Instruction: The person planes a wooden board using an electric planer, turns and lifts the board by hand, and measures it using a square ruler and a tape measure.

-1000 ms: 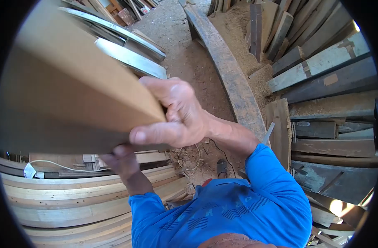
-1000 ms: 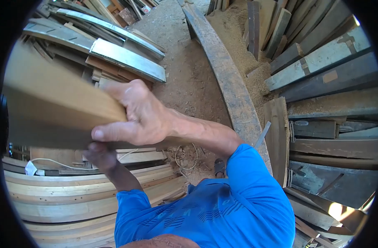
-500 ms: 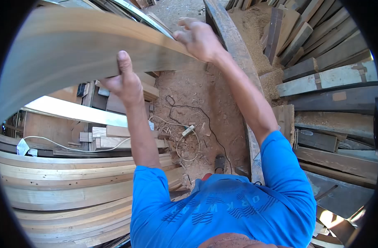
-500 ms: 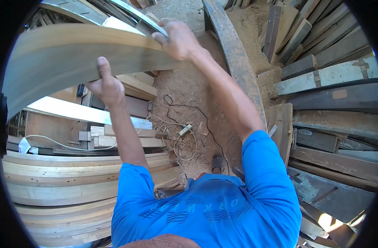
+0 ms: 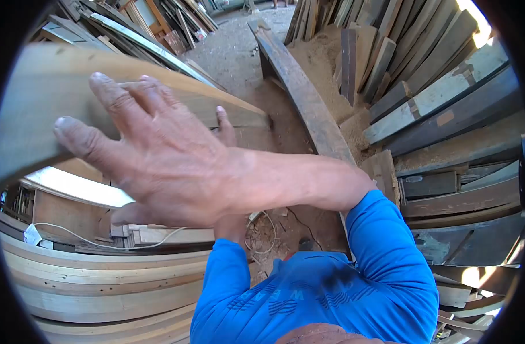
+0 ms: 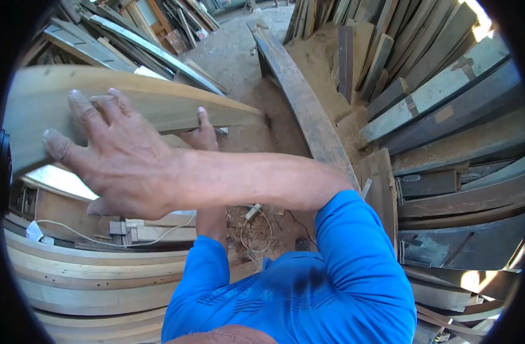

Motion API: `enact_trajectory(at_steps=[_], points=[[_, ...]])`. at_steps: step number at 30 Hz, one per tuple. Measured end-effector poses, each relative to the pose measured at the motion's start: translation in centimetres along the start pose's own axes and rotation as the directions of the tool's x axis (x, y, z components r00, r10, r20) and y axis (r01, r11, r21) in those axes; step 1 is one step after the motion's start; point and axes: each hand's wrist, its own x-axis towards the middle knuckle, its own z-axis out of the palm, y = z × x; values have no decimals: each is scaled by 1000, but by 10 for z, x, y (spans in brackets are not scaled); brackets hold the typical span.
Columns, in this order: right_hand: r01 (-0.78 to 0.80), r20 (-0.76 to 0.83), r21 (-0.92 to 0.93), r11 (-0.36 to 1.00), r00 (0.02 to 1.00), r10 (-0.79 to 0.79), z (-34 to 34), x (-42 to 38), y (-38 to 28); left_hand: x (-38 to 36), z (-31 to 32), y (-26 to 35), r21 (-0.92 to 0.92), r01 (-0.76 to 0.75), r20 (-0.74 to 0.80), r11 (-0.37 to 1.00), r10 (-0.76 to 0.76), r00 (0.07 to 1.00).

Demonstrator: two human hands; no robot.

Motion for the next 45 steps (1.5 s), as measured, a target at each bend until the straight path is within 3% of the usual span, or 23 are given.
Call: enact_trajectory(at_steps=[2, 3, 7, 10, 11, 12, 13, 14, 15, 18, 20, 22, 23, 24, 25, 26, 29, 30, 31, 35, 39, 42, 45], points=[[9, -160, -53, 999, 987, -18, 13, 17, -7, -3, 15, -15, 29, -19, 42, 999, 18, 999], [21, -380, -93, 995, 924, -55, 21, 30, 1, 0, 16, -36, 193, 114, 257, 975, -162, 953], [108, -463, -364, 925, 840, -281, -34, 39, 64, -37, 51, -74, 38, -166, 471, 985, 129, 873], [132, -457, -335, 933, 843, -284, -94, 32, 95, -51, 51, -14, 123, -34, 631, 992, -51, 774], [79, -418, -439, 895, 864, -282, -115, 25, 91, -71, 60, -31, -133, 210, 630, 969, -81, 772], [34, -379, -540, 841, 882, -279, -137, 18, 88, -94, 71, -55, -372, 431, 643, 822, -106, 758], [19, -440, -425, 905, 869, -225, -152, 10, 90, -112, 69, -65, -265, 748, 706, 609, -406, 581], [-47, -401, -300, 953, 912, -81, -171, 1, 83, -128, 67, -71, -135, 947, 731, 292, -616, 295], [-110, -466, -192, 975, 885, 8, -186, -9, 75, -140, 68, -72, 3, 997, 705, -79, -706, -58], [-305, -680, -15, 952, 701, 215, -227, -36, 35, -174, 89, -47, -90, 830, 738, -550, -596, -315], [-178, -768, 150, 973, 599, 228, -250, -55, 9, -197, 101, -43, -154, 764, 784, -627, -548, -292], [-179, -874, 103, 978, 454, 175, -251, -81, -12, -210, 114, -40, -213, 664, 819, -717, -501, -279], [-289, -915, -97, 952, 402, 29, -253, -93, -18, -219, 117, -35, -292, 664, 836, -689, -521, -173], [-373, -785, -469, 800, 591, -185, -271, -118, -31, -220, 118, -19, -373, 656, 840, -656, -540, -62], [-343, -578, -776, 529, 721, -381, -290, -143, -43, -224, 119, -11, -452, 641, 831, -621, -554, 48], [-258, -461, -857, 445, 769, -443, -298, -160, -56, -229, 122, -16, -466, 623, 814, -628, -580, 25], [-183, -609, -516, 837, 765, -208, -291, -185, -91, -256, 106, -42, -531, 612, 737, -586, -676, -8], [-193, -611, -442, 876, 780, -136, -287, -193, -97, -268, 103, -47, -543, 644, 711, -539, -703, 12], [-211, -606, -376, 902, 793, -67, -282, -202, -101, -277, 100, -54, -558, 672, 681, -487, -731, 36], [-301, -529, -245, 922, 838, 134, -264, -228, -108, -298, 81, -81, -598, 504, 764, -623, -633, 126], [-370, -466, -176, 912, 848, 254, -250, -237, -105, -280, 73, -97, -537, 521, 829, -663, -530, 180], [-409, -416, -126, 904, 849, 327, -241, -237, -95, -252, 84, -125, -567, 562, 800, -603, -565, 201], [-447, -372, -76, 891, 842, 391, -237, -243, -78, -218, 92, -178, -445, 634, 762, -632, -640, -102]])
